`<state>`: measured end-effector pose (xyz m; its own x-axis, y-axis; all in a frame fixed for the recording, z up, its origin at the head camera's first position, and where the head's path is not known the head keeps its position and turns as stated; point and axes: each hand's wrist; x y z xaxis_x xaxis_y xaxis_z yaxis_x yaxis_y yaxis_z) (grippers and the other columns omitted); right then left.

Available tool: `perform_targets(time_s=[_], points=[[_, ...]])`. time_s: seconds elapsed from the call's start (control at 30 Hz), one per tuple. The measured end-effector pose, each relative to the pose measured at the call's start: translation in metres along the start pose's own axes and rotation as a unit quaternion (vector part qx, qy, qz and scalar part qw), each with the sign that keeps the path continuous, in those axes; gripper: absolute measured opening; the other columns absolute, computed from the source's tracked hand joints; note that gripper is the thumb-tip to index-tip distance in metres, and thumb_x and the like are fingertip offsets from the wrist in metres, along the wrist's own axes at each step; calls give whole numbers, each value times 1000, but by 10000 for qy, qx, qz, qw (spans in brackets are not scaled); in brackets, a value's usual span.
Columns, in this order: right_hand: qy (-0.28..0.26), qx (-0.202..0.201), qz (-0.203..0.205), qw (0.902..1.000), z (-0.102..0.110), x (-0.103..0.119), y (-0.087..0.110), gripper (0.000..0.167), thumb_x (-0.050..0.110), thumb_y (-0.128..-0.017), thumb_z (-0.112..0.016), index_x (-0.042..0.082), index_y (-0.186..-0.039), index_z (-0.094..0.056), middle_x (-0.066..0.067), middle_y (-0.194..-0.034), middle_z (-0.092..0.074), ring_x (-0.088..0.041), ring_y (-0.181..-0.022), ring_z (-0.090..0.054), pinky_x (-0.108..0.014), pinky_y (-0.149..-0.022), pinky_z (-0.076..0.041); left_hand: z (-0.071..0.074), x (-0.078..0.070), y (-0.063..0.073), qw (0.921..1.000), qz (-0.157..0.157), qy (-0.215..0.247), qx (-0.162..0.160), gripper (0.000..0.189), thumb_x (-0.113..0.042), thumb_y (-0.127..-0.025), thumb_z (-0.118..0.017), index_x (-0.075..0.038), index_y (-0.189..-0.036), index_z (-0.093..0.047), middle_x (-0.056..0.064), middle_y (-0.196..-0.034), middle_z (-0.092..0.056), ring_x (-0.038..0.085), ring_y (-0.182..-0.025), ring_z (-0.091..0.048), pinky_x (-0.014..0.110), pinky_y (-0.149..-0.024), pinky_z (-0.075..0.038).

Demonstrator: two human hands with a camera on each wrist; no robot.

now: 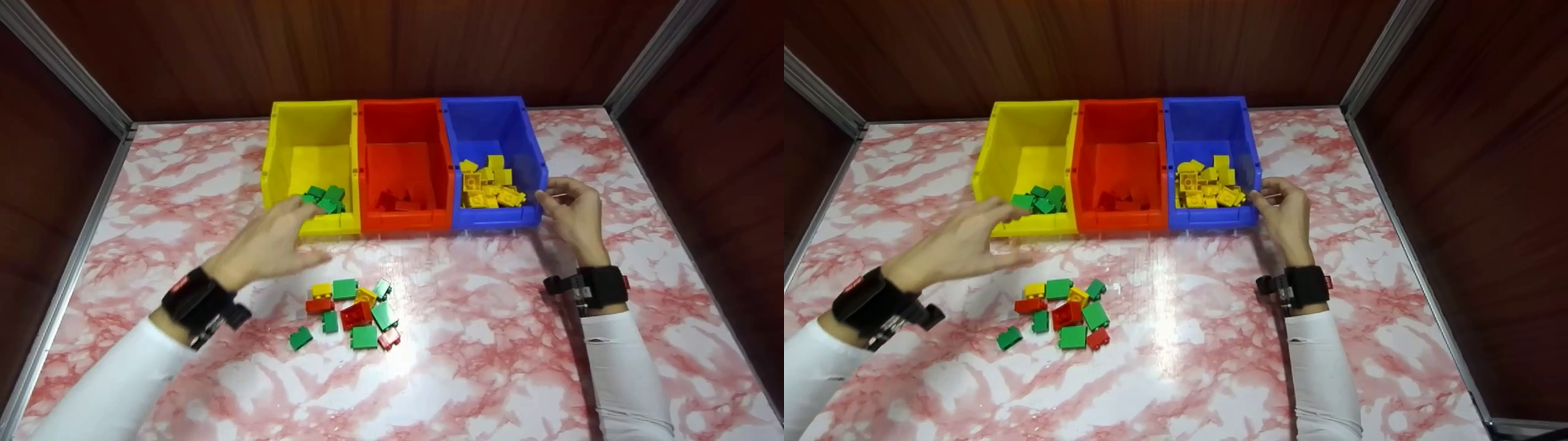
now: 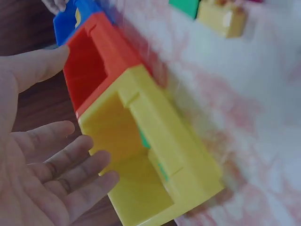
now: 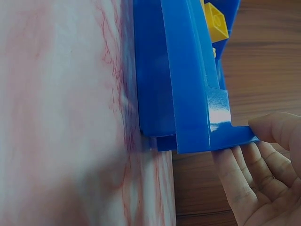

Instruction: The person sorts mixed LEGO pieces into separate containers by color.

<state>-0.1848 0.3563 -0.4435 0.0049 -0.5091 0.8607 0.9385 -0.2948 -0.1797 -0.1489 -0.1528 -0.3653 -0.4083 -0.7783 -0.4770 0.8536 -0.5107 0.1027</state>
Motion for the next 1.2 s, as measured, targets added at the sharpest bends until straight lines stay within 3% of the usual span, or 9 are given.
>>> perform_targets(time_s=[0.13,0.27,0.47,0.6,0.8,0.97,1.13,1.2], points=[[54,-5,30,10000,1,0,0,30,15,-96,-77,-4,-120,-74,25,-82,-65,1,-74,-63,-10,-66,-53,-14,-3,17,9997,-122,1,201,66,-35,-89,-84,-9,-144,-59,16,-138,-61,33,-120,-64,55,-103,-59],[46,-30,1,10000,2,0,0,30,15,-96,-77,-4,-119,-73,24,-82,-65,1,-75,-63,-10,-66,-54,-30,-7,26,9987,-241,33,446,59,-32,-86,-87,-13,-137,-65,11,-132,-65,30,-116,-63,51,-101,-59],[-24,26,-75,10000,1,0,0,30,14,-96,-76,-4,-120,-73,22,-82,-65,0,-75,-64,-11,-66,-55,-51,-12,30,9934,-321,-371,1033,47,-25,-85,-89,-8,-124,-70,12,-115,-67,23,-96,-60,45,-92,-58],[8,30,-66,10000,1,-1,0,30,14,-96,-76,-4,-121,-73,23,-83,-65,0,-75,-64,-10,-67,-55,-60,-9,28,9908,-423,-525,1172,39,-20,-84,-89,-6,-116,-72,9,-102,-67,20,-85,-56,39,-82,-55],[86,29,-36,10000,1,0,0,30,14,-96,-76,-4,-119,-73,24,-82,-65,0,-76,-63,-11,-67,-55,-68,-2,23,9899,-677,-230,1228,15,-5,-86,-82,-9,-100,-76,2,-91,-69,16,-81,-56,34,-78,-54],[65,35,-44,10000,2,0,0,31,15,-96,-77,-3,-120,-74,24,-82,-65,0,-76,-64,-10,-67,-54,-69,1,17,9884,-658,14,1371,12,0,-86,-79,-9,-94,-76,-1,-83,-68,16,-77,-57,30,-73,-52],[130,28,-74,9999,2,0,0,30,16,-96,-77,-2,-120,-74,24,-82,-65,0,-77,-64,-10,-67,-54,-63,-9,13,9889,-549,-3,1383,11,-2,-89,-78,-10,-96,-76,-1,-87,-70,17,-80,-59,33,-78,-56],[135,38,-85,9999,2,1,0,30,16,-96,-77,-2,-120,-74,25,-82,-65,0,-77,-64,-10,-67,-54,-57,-15,10,9897,-650,-32,1276,10,-4,-90,-78,-11,-96,-76,-1,-90,-71,17,-82,-60,35,-82,-58]])
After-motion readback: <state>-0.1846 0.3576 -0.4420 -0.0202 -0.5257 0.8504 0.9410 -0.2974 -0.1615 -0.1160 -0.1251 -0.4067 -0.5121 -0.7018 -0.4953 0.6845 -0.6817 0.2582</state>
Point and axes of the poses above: each hand's wrist, its own y-axis away from the middle knuckle, its own z-axis out of the back of the hand, x = y × z
